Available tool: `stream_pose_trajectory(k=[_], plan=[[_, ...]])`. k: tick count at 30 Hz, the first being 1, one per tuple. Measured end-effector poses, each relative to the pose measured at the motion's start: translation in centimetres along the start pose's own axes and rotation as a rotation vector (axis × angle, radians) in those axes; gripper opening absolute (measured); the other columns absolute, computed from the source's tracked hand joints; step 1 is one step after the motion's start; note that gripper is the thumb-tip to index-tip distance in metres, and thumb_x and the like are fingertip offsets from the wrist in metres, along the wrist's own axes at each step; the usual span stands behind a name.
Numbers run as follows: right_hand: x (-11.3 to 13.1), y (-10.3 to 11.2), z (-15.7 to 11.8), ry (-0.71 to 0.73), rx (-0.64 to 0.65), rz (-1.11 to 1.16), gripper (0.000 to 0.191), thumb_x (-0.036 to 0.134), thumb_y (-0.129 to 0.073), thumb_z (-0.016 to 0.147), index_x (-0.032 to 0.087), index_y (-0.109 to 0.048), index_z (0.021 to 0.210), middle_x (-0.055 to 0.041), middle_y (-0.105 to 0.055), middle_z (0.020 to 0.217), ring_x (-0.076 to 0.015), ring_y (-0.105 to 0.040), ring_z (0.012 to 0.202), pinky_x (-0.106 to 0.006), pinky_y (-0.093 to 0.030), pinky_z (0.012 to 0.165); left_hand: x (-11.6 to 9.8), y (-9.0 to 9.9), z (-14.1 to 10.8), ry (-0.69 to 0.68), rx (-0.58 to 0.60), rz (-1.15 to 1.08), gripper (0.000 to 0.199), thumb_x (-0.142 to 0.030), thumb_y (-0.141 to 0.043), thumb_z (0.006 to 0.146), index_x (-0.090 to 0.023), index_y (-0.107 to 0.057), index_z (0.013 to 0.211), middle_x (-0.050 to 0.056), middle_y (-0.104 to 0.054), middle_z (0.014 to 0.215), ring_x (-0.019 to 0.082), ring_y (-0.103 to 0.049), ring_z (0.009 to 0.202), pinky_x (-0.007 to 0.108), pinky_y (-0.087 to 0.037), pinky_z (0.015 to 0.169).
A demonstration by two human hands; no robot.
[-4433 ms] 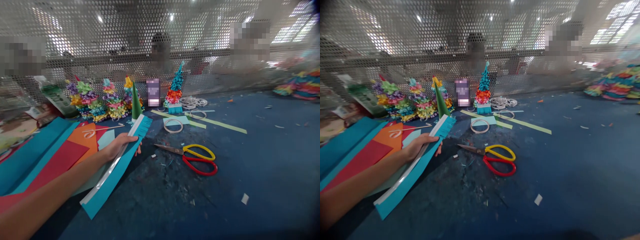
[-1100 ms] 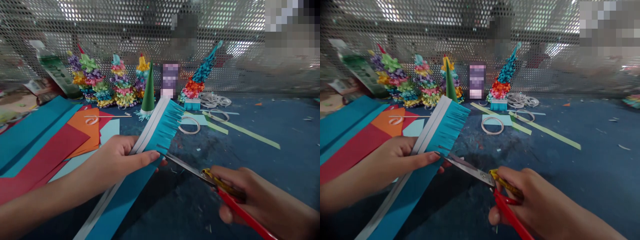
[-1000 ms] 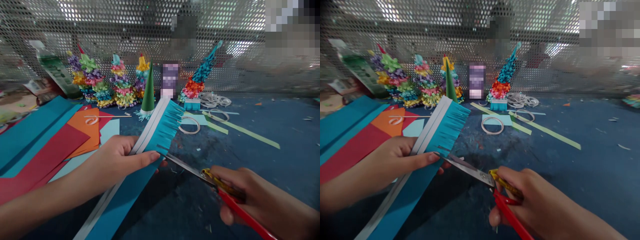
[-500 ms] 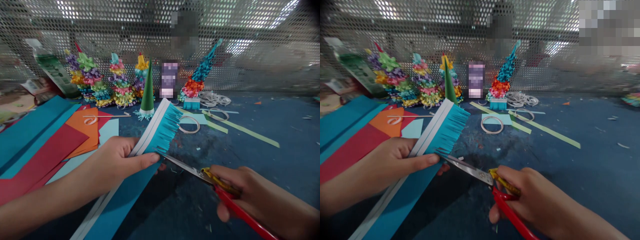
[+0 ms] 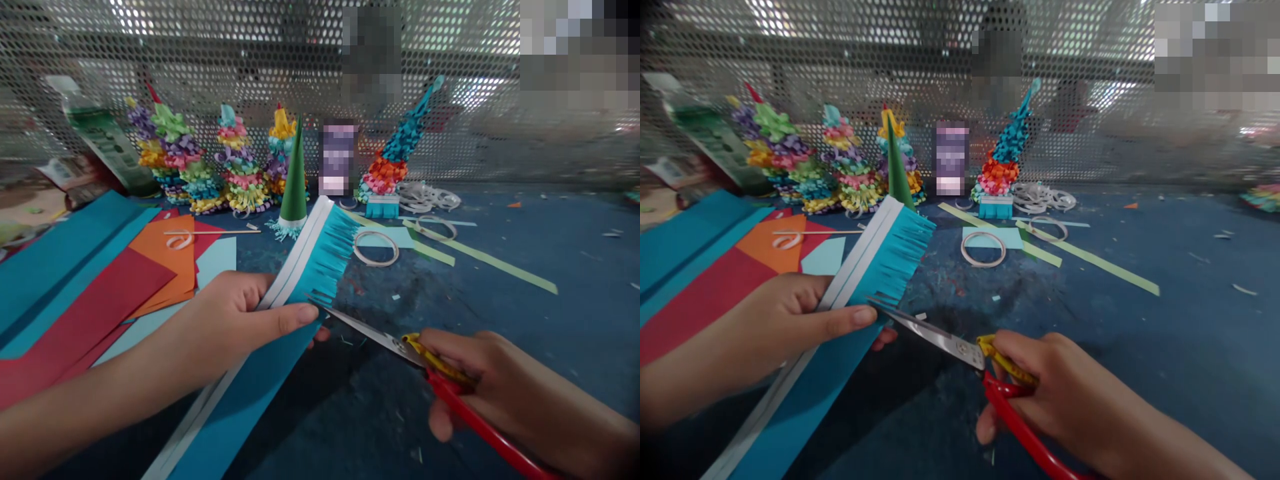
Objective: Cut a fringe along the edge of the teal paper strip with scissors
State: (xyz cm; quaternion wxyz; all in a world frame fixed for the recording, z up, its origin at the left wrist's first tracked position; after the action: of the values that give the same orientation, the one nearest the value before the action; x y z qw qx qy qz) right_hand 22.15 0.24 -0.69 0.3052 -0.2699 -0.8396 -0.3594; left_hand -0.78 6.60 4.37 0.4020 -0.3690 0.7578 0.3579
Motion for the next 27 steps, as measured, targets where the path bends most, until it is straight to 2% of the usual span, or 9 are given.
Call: stream_pose_trajectory(k=[4, 10, 15, 19, 22, 27], plan=[[0.4, 0.0, -0.1, 0.027, 0.016, 0.021, 0.01, 0.018, -0.058, 0.075, 0.026, -0.053, 0.075, 0.0044, -0.08, 0.065, -0.0139, -0.06, 0.052, -0.022, -0.037, 0.049, 0.0, 0.1, 0.1, -0.012, 0.008, -0.012, 0.023, -0.05, -0.081, 0.086, -0.029, -0.088, 0.079, -0.004, -0.088, 0.084, 0.02, -0.081, 0.083, 0.021, -0.057, 0.07], [0.9, -0.2, -0.3, 0.01, 0.051, 0.016, 0.018, 0.01, -0.058, 0.081, 0.027, -0.055, 0.079, 0.0089, -0.08, 0.061, -0.0144, -0.072, 0.056, -0.02, -0.037, 0.05, -0.5, -0.4, 0.2, -0.075, 0.067, 0.054, 0.022, -0.044, -0.077, 0.091, -0.027, -0.087, 0.08, -0.006, -0.087, 0.083, 0.018, -0.08, 0.084, 0.019, -0.057, 0.076], [1.6, 0.0, -0.5, 0.05, 0.029, -0.046, 0.016, 0.014, -0.06, 0.086, 0.027, -0.057, 0.077, 0.0084, -0.08, 0.062, -0.014, -0.071, 0.055, -0.02, -0.038, 0.047, -0.5, -0.4, 0.6, -0.088, 0.08, 0.091, 0.015, -0.04, -0.078, 0.088, -0.03, -0.086, 0.081, -0.01, -0.087, 0.084, 0.017, -0.081, 0.084, 0.017, -0.057, 0.073], [1.9, -0.1, -0.6, 0.053, 0.037, -0.041, 0.013, 0.018, -0.061, 0.088, 0.027, -0.058, 0.079, 0.0078, -0.082, 0.065, -0.0134, -0.07, 0.055, -0.019, -0.039, 0.047, -0.7, -0.3, 0.8, -0.116, 0.1, 0.116, 0.018, -0.043, -0.076, 0.089, -0.029, -0.085, 0.081, -0.01, -0.086, 0.084, 0.015, -0.079, 0.084, 0.017, -0.055, 0.073], [2.0, -0.1, -0.5, 0.072, 0.029, -0.061, 0.013, 0.017, -0.061, 0.088, 0.027, -0.058, 0.08, 0.0075, -0.082, 0.067, -0.0122, -0.069, 0.054, -0.018, -0.038, 0.047, -0.5, 0.0, 0.8, -0.103, 0.087, 0.164, 0.021, -0.048, -0.076, 0.088, -0.029, -0.085, 0.084, -0.009, -0.086, 0.086, 0.017, -0.079, 0.085, 0.018, -0.054, 0.073], [1.4, -0.8, -0.1, 0.065, 0.044, 0.005, 0.013, 0.019, -0.06, 0.089, 0.026, -0.057, 0.079, 0.0074, -0.084, 0.07, -0.0112, -0.069, 0.054, -0.017, -0.038, 0.046, -0.7, 0.6, 0.7, -0.11, 0.018, 0.269, 0.023, -0.051, -0.078, 0.085, -0.029, -0.084, 0.079, -0.01, -0.084, 0.078, 0.016, -0.076, 0.077, 0.017, -0.05, 0.065]])
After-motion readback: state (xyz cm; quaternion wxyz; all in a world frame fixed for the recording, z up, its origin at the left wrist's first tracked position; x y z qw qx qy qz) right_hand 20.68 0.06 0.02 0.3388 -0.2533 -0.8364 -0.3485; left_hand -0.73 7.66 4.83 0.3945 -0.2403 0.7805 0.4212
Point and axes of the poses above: each hand's wrist, its own z-axis towards the middle knuckle, its own y-axis out of the back of the hand, x = y × z, the point moved 10 cm from there along z, towards the middle knuckle
